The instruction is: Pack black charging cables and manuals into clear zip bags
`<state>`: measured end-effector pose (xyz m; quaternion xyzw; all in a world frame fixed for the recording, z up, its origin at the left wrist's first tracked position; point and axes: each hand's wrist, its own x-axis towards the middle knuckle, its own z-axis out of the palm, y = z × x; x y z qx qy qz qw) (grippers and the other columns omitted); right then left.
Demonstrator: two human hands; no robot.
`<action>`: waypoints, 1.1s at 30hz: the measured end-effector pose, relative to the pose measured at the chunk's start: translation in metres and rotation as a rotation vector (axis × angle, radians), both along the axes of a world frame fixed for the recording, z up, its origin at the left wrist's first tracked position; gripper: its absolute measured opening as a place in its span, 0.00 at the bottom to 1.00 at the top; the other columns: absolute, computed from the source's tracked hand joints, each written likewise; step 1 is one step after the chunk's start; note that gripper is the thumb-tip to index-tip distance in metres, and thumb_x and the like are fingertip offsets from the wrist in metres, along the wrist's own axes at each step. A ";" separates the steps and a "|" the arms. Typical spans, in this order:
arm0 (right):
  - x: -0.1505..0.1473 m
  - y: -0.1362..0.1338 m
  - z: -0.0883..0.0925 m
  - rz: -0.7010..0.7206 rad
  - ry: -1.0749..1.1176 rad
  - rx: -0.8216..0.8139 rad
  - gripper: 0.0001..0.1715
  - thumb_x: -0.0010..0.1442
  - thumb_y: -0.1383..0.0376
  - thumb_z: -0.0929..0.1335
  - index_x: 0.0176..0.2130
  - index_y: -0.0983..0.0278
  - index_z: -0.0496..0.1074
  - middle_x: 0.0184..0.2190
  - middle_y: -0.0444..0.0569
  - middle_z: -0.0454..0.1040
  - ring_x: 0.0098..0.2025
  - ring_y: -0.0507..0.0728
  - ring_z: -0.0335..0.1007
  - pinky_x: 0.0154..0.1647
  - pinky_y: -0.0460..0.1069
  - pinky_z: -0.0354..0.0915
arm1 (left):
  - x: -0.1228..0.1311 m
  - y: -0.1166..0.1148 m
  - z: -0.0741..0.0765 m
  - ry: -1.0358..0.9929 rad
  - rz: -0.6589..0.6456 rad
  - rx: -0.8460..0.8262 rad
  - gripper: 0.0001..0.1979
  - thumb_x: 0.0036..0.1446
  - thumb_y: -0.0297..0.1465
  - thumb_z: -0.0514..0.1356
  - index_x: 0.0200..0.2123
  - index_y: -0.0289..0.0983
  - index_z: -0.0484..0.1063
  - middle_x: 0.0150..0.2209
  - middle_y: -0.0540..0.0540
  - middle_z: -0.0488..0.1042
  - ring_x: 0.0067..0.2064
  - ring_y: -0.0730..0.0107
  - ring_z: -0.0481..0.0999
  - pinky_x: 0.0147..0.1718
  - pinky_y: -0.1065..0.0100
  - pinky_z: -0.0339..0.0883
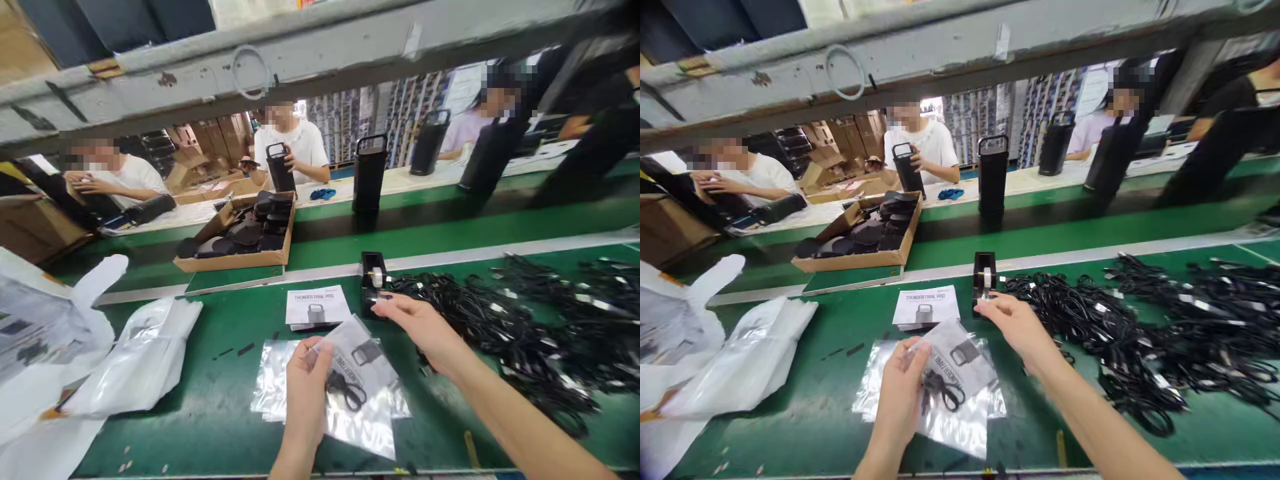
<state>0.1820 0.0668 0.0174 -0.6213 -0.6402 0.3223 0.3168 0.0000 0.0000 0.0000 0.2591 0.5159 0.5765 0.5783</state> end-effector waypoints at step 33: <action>-0.057 0.011 0.019 0.591 -0.661 0.404 0.17 0.53 0.67 0.69 0.45 0.63 0.70 0.47 0.57 0.72 0.48 0.64 0.67 0.44 0.55 0.62 | -0.167 -0.123 0.032 0.706 -0.322 -0.271 0.12 0.44 0.41 0.64 0.21 0.38 0.70 0.19 0.52 0.67 0.23 0.72 0.65 0.23 0.74 0.61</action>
